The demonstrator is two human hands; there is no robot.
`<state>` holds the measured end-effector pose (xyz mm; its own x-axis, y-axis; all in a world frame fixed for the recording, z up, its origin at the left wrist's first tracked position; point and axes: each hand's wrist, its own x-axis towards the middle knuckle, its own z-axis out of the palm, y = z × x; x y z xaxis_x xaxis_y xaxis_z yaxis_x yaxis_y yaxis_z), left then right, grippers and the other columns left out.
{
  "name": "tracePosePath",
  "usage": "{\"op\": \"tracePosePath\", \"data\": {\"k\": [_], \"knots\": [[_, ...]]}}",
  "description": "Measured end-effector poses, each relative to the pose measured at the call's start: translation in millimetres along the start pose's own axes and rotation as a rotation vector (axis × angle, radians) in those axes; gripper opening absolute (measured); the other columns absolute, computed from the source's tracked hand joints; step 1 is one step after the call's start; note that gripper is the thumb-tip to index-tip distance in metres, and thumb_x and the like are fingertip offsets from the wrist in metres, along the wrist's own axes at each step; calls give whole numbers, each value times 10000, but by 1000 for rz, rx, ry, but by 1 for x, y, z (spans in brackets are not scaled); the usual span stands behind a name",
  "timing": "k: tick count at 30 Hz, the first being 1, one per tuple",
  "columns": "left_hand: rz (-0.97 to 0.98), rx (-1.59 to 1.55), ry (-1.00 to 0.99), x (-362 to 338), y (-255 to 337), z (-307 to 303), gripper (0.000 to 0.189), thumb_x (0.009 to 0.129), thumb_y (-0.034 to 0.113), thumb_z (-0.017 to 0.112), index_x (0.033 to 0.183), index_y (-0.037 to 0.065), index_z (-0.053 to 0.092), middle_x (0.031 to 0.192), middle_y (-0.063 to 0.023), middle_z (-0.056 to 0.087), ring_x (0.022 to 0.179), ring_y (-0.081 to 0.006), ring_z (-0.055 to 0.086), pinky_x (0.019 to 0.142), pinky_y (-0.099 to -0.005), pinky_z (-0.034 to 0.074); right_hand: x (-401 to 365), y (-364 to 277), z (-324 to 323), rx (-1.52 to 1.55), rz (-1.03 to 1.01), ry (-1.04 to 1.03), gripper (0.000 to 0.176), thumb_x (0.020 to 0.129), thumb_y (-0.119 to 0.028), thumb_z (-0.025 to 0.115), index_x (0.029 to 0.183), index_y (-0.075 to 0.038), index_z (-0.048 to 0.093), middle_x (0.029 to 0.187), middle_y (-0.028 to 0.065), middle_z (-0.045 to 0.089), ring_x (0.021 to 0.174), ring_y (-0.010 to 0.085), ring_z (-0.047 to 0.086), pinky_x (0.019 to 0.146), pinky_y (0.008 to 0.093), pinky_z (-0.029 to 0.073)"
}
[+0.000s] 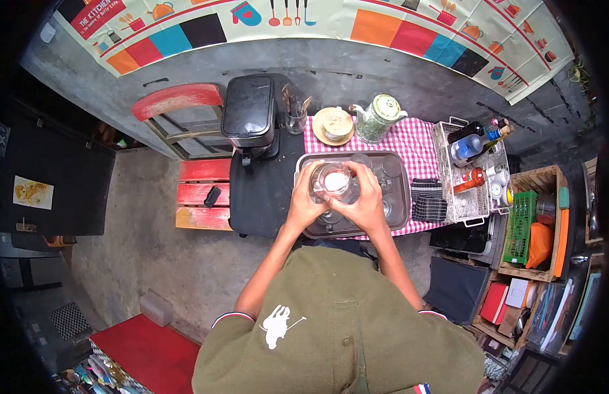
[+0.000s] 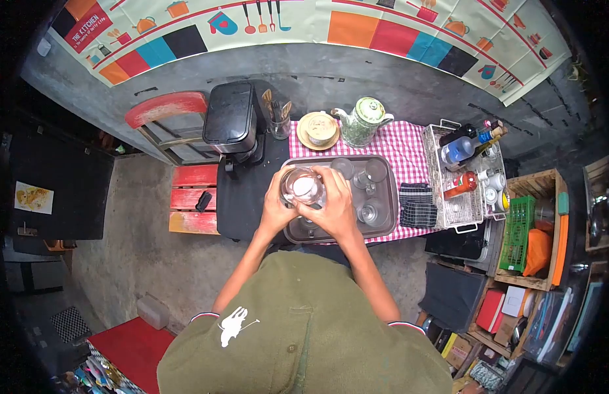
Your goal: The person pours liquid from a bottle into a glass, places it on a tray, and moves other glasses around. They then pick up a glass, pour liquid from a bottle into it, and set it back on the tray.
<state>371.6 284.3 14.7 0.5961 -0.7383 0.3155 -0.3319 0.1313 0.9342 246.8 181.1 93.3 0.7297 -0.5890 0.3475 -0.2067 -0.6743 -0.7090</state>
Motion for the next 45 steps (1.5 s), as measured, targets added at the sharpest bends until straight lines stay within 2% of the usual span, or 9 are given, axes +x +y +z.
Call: {"op": "tracePosePath", "data": {"k": [11,45], "knots": [[10,44,-12,3,-1,-1,811,619,148,827,1354,25,508,1320,-157,581,1244,-352,537,1071,-441,407,0,4,5,-4,-5,-6,666,656,-339,827,1193,-29,583,1122,135,629,1032,335,587,905,448,446],[42,20,-27,0,-2,2,806,610,118,809,1354,32,511,1299,-154,589,1227,-350,548,1056,-433,418,-3,8,8,-57,-14,-11,645,645,-353,811,1170,-42,602,1084,135,622,1020,340,584,894,466,449]]}}
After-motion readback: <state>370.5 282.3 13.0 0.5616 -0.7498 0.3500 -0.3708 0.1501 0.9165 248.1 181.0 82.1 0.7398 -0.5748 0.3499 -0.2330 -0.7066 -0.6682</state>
